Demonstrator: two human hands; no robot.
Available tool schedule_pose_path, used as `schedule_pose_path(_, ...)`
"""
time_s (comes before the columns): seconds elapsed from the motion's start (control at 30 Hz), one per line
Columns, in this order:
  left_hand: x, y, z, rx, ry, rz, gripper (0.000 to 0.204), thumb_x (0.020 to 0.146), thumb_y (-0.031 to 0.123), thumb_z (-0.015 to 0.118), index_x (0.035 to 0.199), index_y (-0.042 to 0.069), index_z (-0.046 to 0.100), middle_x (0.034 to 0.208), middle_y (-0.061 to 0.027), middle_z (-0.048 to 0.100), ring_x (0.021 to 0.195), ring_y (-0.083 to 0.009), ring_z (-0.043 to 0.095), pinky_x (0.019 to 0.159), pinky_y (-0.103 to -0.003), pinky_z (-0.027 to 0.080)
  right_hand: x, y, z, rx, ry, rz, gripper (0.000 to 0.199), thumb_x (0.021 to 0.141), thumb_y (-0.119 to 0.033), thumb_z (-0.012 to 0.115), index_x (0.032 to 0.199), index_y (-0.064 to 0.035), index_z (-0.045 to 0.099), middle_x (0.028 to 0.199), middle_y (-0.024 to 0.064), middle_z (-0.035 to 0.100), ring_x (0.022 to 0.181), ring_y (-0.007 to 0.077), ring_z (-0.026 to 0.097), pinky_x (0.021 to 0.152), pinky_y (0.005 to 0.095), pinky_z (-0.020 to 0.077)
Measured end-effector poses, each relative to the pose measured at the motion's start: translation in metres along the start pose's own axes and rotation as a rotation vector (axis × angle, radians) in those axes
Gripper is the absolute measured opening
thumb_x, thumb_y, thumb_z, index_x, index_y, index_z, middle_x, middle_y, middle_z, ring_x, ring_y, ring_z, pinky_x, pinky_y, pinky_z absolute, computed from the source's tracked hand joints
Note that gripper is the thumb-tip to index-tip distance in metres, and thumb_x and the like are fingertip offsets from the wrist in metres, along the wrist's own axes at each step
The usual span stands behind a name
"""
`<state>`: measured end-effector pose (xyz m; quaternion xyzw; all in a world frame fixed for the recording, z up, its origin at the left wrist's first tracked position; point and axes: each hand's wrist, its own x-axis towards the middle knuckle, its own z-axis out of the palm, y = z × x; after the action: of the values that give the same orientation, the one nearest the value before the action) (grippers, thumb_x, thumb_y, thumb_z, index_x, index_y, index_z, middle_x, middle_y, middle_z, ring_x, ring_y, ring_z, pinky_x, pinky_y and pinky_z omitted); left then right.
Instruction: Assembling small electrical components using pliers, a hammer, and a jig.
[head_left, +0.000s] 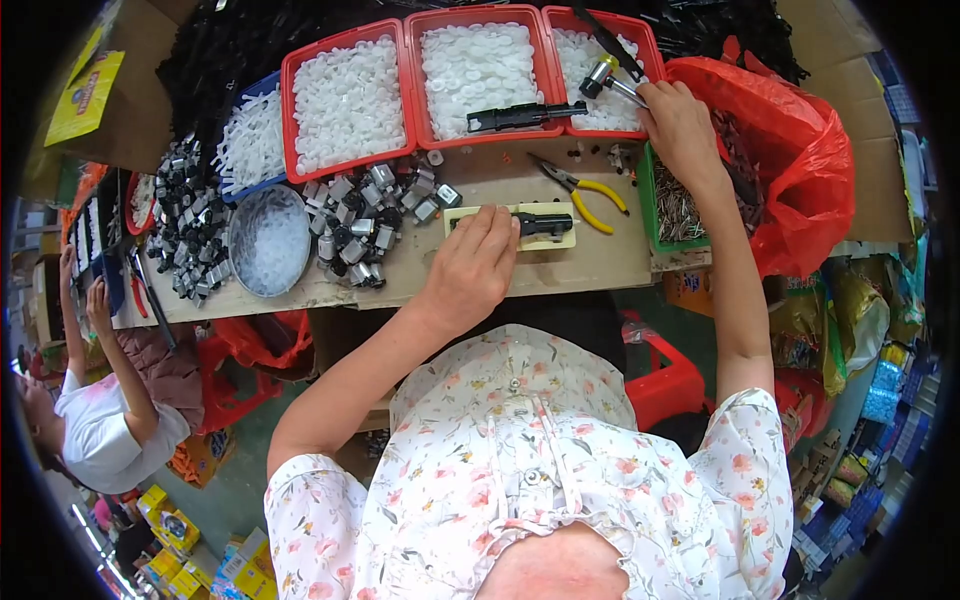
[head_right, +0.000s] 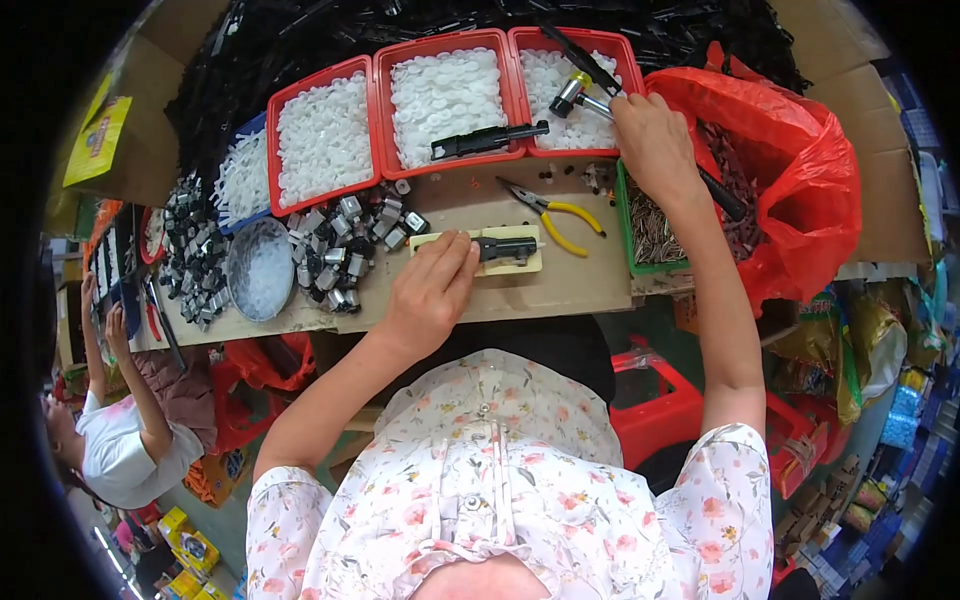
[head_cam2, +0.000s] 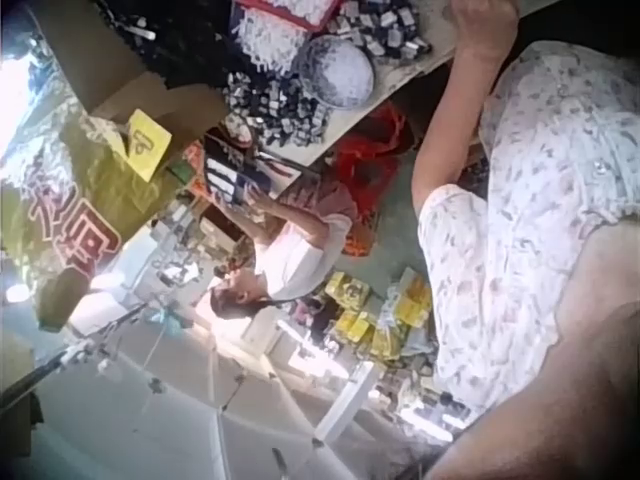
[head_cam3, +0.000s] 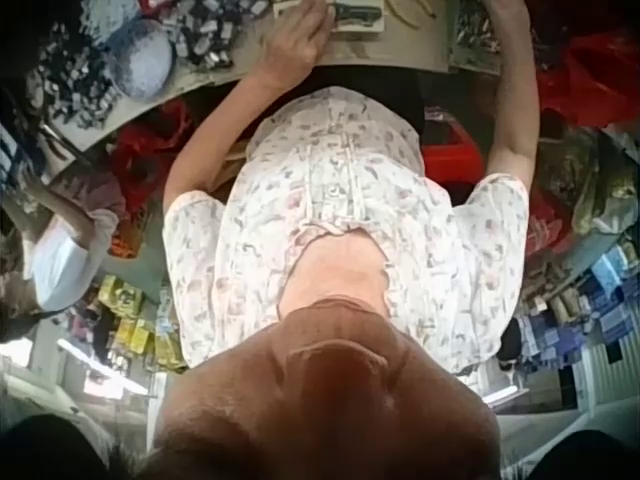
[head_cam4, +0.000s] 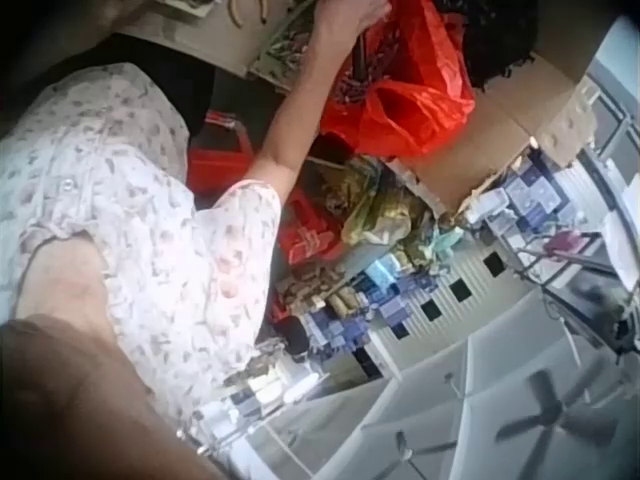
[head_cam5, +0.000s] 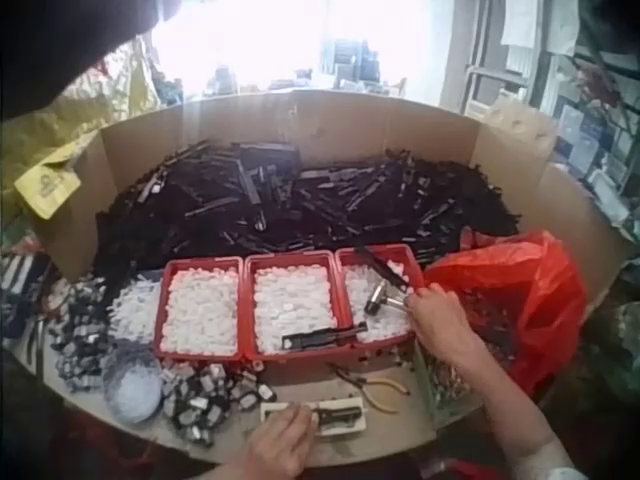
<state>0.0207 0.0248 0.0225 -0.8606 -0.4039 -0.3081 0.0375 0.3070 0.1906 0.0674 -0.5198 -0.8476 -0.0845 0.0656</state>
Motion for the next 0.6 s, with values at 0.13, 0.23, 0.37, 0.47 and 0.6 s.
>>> schedule_pose_path(0.13, 0.000, -0.001, -0.001, 0.036, -0.024, 0.029, 0.035, 0.076, 0.005, 0.064, 0.105, -0.014, 0.067, 0.110, -0.0241, 0.064, 0.106, -0.0368, 0.064, 0.090, -0.042, 0.053, -0.026, -0.023, -0.033, 0.281, 0.094, 0.003, 0.020, 0.096, -0.006, 0.057, 0.114, 0.0027, 0.061, 0.093, 0.0198, 0.064, 0.085, 0.0368, 0.063, 0.072, 0.0414, 0.0491)
schedule_pose_path(0.23, -0.001, -0.001, -0.001, 0.046, -0.024, 0.035, 0.034, 0.077, 0.005, 0.064, 0.105, -0.014, 0.067, 0.109, -0.0239, 0.064, 0.105, -0.0364, 0.064, 0.089, -0.041, 0.053, -0.060, -0.065, -0.079, 0.668, 0.167, -0.010, 0.021, 0.099, -0.005, 0.054, 0.117, 0.0032, 0.059, 0.086, 0.0213, 0.062, 0.076, 0.0376, 0.062, 0.069, 0.0398, 0.0481)
schedule_pose_path(0.37, 0.003, -0.002, -0.001, 0.083, -0.015, 0.074, 0.031, 0.078, 0.004, 0.064, 0.104, -0.014, 0.067, 0.106, -0.0236, 0.064, 0.103, -0.0363, 0.064, 0.088, -0.040, 0.054, -0.113, -0.100, -0.068, 0.741, -0.027, 0.063, 0.031, 0.096, -0.002, 0.055, 0.127, 0.0006, 0.053, 0.095, 0.0273, 0.065, 0.083, 0.0470, 0.062, 0.070, 0.0492, 0.0501)
schedule_pose_path(0.47, -0.001, -0.003, 0.004, 0.094, -0.013, 0.063, 0.034, 0.076, 0.002, 0.066, 0.107, -0.011, 0.066, 0.111, -0.0220, 0.064, 0.105, -0.0369, 0.065, 0.086, -0.041, 0.055, -0.114, -0.105, -0.057, 0.709, -0.282, -0.095, 0.033, 0.095, -0.002, 0.056, 0.128, 0.0005, 0.053, 0.095, 0.0270, 0.065, 0.082, 0.0455, 0.064, 0.067, 0.0479, 0.0504)
schedule_pose_path(0.6, -0.002, -0.002, 0.002, 0.076, -0.013, 0.051, 0.032, 0.078, 0.002, 0.065, 0.107, -0.011, 0.066, 0.110, -0.0219, 0.064, 0.106, -0.0362, 0.065, 0.087, -0.041, 0.054, -0.112, -0.120, -0.086, 0.828, -0.001, 0.162, 0.029, 0.098, -0.005, 0.054, 0.127, 0.0027, 0.056, 0.082, 0.0233, 0.063, 0.074, 0.0451, 0.062, 0.064, 0.0464, 0.0482)
